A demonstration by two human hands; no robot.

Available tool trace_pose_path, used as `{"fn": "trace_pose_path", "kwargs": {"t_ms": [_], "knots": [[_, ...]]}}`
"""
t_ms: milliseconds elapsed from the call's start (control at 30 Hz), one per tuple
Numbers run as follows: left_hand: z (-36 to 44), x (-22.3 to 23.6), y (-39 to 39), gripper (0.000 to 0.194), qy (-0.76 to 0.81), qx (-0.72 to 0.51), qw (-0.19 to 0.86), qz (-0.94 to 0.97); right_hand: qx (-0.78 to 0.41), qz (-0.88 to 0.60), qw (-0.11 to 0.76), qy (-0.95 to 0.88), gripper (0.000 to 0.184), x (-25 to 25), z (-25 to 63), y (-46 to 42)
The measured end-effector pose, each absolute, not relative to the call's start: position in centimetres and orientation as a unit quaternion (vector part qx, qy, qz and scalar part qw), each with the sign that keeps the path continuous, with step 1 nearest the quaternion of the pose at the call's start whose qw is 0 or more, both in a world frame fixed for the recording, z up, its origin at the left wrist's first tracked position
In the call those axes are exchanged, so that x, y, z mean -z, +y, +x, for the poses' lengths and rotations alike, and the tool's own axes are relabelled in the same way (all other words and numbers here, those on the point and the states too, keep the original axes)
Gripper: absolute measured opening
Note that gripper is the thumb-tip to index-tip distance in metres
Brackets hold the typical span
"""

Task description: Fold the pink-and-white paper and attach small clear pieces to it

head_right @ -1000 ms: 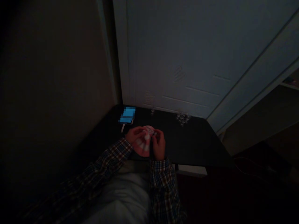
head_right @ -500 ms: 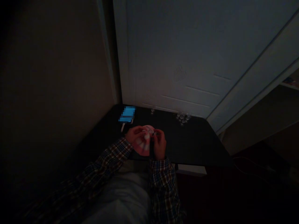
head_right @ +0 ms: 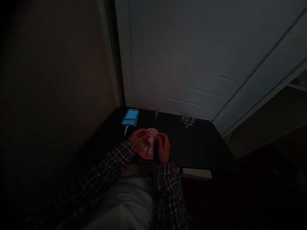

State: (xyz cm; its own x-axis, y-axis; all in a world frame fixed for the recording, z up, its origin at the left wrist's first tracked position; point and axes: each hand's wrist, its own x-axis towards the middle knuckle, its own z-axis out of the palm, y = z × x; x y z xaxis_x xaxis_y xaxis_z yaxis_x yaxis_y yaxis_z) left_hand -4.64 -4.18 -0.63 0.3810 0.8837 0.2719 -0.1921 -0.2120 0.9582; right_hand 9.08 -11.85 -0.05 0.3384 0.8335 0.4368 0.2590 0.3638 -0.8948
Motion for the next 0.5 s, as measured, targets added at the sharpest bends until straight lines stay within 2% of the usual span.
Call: {"fn": "trace_pose_path", "kwargs": {"t_ms": [500], "knots": [[-4.53,0.62,-4.2,0.024,0.277,-0.484,0.568,0.605,-0.225,-0.513,0.635,-0.532,0.024,0.35,9.2,-11.62]]}}
